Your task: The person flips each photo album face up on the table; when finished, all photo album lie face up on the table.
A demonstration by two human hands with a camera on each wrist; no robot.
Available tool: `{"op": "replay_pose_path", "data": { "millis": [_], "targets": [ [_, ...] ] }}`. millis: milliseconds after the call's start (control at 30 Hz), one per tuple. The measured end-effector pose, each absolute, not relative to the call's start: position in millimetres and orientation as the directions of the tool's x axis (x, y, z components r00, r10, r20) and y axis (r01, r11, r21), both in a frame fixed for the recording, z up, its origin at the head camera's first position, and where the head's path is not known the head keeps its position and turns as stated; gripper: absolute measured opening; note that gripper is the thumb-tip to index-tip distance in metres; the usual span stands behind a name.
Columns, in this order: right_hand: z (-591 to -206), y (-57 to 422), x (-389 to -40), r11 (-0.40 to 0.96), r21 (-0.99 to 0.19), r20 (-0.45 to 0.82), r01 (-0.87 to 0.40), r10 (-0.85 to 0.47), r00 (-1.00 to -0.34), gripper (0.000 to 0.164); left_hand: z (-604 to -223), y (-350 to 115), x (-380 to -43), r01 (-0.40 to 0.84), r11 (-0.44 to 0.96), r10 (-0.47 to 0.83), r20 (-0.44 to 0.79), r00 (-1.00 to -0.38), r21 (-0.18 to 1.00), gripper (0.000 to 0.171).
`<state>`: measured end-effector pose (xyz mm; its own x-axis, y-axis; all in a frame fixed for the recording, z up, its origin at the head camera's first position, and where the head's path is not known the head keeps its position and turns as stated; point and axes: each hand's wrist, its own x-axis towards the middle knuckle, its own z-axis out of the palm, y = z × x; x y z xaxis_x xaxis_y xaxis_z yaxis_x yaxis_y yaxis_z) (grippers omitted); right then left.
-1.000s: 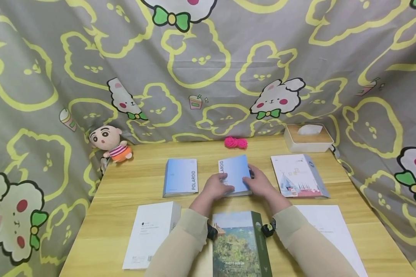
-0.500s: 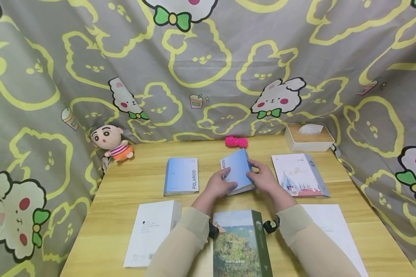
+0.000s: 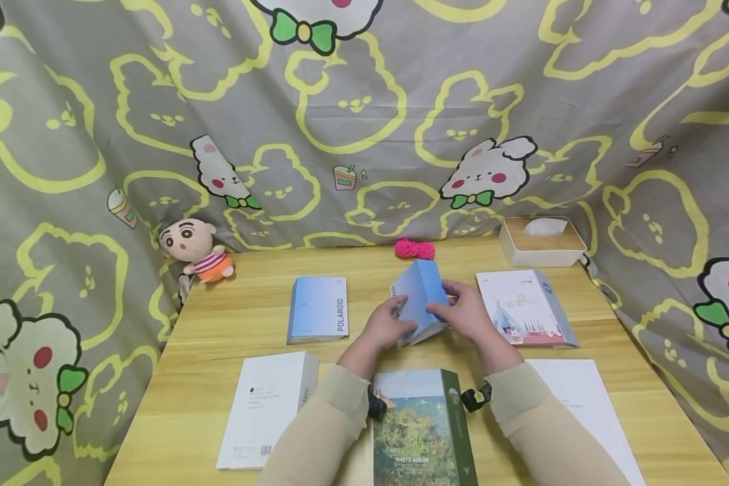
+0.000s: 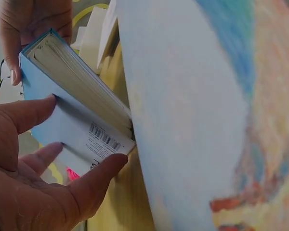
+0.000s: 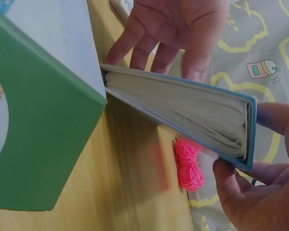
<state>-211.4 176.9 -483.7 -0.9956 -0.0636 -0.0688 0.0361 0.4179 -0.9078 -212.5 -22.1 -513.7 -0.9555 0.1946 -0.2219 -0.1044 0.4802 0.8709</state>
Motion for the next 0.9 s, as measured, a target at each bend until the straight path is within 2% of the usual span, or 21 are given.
{"op": "replay_pose_path", "data": {
  "millis": [333,500,600,900],
  "targets": [
    [-489.6,177.7,-206.8,0.373,-0.927,-0.069,0.04,-0.066,-0.995,0.064,-505.0,-13.7,-210.1,-0.023,0.323,0.168,-0.081,-0.982,0.946,0.059],
    [-492.1,178.6,-206.6,0.316,-0.947,-0.075,0.053,-0.058,-0.995,0.07,-500.6,-13.5,-212.5,0.019,0.303,0.217,-0.05,-0.975,0.953,0.062],
    [-490.9,176.8,-204.6,0.267,-0.963,-0.055,0.035,-0.066,-0.996,0.066,-498.2,-12.1,-214.1,0.053,0.285,0.253,-0.022,-0.967,0.957,0.06],
    [-491.2,176.0,-200.4,0.198,-0.98,-0.039,0.02,-0.09,-0.995,0.051,-492.8,-11.5,-212.7,0.012,0.264,0.252,-0.057,-0.966,0.964,0.059]
  ]
}}
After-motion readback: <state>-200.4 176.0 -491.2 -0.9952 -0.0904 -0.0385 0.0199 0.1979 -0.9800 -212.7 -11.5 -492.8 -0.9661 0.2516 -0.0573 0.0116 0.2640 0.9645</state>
